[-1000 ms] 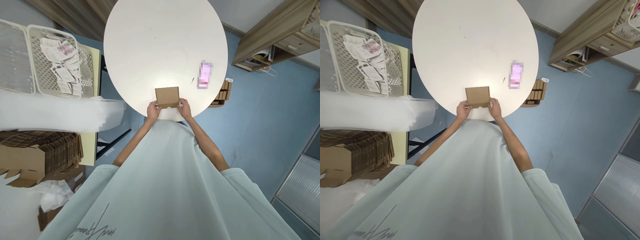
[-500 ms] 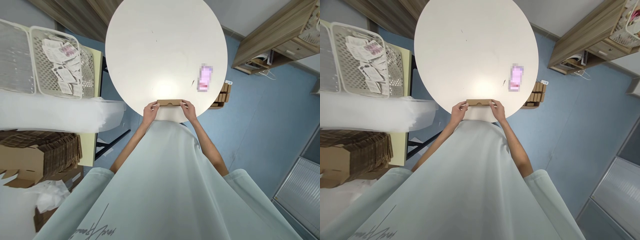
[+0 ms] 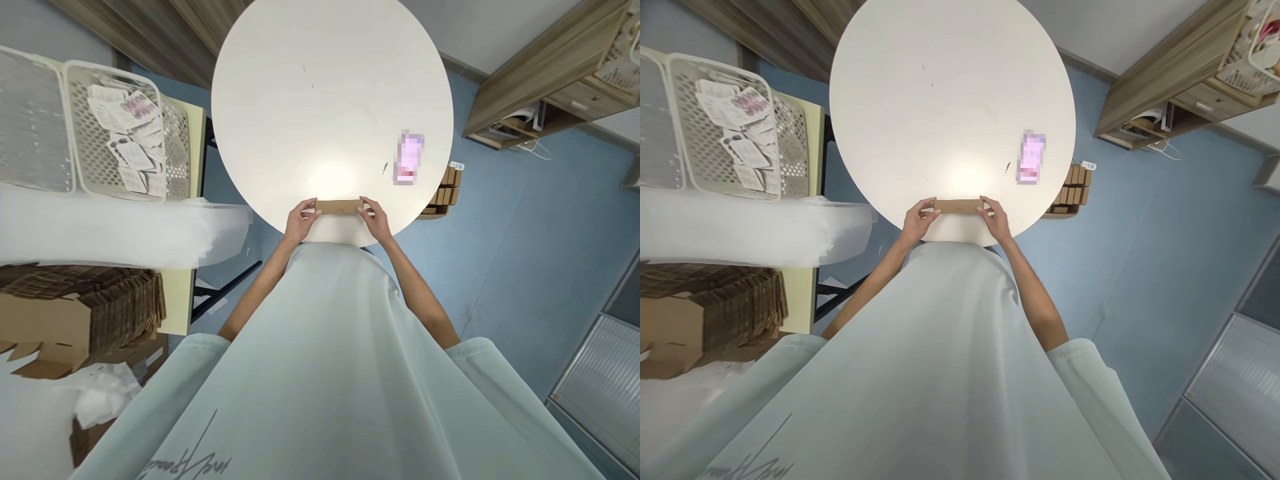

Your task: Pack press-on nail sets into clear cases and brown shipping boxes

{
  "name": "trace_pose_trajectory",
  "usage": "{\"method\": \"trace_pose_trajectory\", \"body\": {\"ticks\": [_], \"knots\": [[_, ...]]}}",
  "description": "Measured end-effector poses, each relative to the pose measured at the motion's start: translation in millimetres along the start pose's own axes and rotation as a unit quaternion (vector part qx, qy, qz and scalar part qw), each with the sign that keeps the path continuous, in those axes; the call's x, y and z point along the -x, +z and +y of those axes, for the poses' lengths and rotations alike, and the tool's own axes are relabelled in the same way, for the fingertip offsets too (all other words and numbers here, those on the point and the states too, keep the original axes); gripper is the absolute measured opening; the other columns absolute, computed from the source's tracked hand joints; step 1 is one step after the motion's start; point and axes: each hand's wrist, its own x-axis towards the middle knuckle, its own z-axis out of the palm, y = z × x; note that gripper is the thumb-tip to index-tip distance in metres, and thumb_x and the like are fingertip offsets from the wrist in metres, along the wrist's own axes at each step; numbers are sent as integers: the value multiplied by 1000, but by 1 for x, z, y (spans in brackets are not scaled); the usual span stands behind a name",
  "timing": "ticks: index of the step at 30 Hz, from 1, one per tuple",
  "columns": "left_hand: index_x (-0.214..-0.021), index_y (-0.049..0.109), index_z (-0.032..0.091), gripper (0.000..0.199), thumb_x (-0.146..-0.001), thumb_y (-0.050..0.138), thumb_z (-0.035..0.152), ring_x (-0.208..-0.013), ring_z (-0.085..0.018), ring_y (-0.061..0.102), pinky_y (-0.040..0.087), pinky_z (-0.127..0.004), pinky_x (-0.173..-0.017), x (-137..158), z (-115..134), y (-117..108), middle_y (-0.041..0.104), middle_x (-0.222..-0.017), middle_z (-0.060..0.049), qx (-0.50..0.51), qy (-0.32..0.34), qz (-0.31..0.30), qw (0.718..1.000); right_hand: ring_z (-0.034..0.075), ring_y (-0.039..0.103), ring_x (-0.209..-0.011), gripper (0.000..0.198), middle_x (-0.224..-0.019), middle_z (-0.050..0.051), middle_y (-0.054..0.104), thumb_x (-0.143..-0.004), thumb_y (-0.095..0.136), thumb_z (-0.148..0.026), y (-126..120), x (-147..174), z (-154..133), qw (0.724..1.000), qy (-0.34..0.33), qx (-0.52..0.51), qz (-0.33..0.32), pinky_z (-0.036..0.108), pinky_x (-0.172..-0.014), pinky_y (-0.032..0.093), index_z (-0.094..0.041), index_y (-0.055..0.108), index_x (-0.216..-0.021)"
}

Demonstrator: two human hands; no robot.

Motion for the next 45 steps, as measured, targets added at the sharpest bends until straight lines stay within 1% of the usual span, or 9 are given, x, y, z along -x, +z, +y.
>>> {"method": "trace_pose_trajectory", "body": {"ticks": [6,15,19,22,28,31,36,39,45], "knots": [[-148,79,22,62,-95,87,54,-109,-27,80,65,-45,-108,-6,-4,1,77,-151,-16,4,0,18,1000,28,76,-125,70,-163,15,70,-108,60,-76,8,0,-1,999,16,-7,32,42,-105,68,-25,74,-155],[-147,80,19,58,-94,87,40,-106,-26,81,65,-46,-108,-8,3,4,79,-149,-17,6,-19,30,999,28,77,-125,74,-165,16,70,-103,65,-78,7,-1,-5,998,25,-50,30,47,-119,64,-25,75,-152],[-144,79,19,54,-92,87,31,-109,-29,82,66,-48,-106,0,2,5,83,-137,-16,-11,-47,34,998,31,77,-131,71,-168,14,69,-103,66,-76,7,11,-2,998,28,-53,20,51,-118,65,-27,74,-154],[-142,77,17,56,-88,88,25,-114,-31,82,67,-49,-108,12,-2,9,84,-130,-16,-30,-71,31,996,32,76,-136,70,-169,14,68,-102,68,-74,8,26,7,997,26,-68,14,52,-115,67,-28,73,-155],[-133,80,17,51,-84,88,27,-114,-34,82,68,-52,-106,35,-17,29,83,-137,-18,-51,-86,-9,995,31,75,-136,68,-165,15,71,-102,64,-72,13,52,32,998,35,-59,12,55,-116,66,-27,72,-153],[-125,83,20,46,-82,92,31,-113,-36,82,67,-54,-106,35,-25,41,84,-136,-17,-54,-103,-20,993,31,75,-135,63,-160,17,74,-102,64,-67,17,56,43,997,67,-39,12,55,-114,67,-24,74,-147],[-119,85,21,35,-84,86,27,-132,-37,78,60,-58,-121,33,-29,51,87,-129,-14,-56,-99,10,993,30,79,-125,55,-146,20,81,-98,67,-67,22,55,58,992,116,-50,24,55,-117,64,-21,76,-126],[-123,86,21,39,-87,84,33,-130,-36,79,61,-59,-120,38,-23,47,85,-136,-15,-27,-70,15,997,29,79,-121,56,-142,19,81,-93,70,-72,20,58,61,989,118,-87,37,51,-109,67,-22,72,-117],[-141,81,16,64,-86,90,48,-110,-32,85,69,-56,-109,62,-4,40,81,-143,-20,74,-59,-9,995,25,83,-102,62,-134,14,83,-88,73,-81,2,78,53,985,93,-143,33,44,-87,70,-27,62,-115]]}}
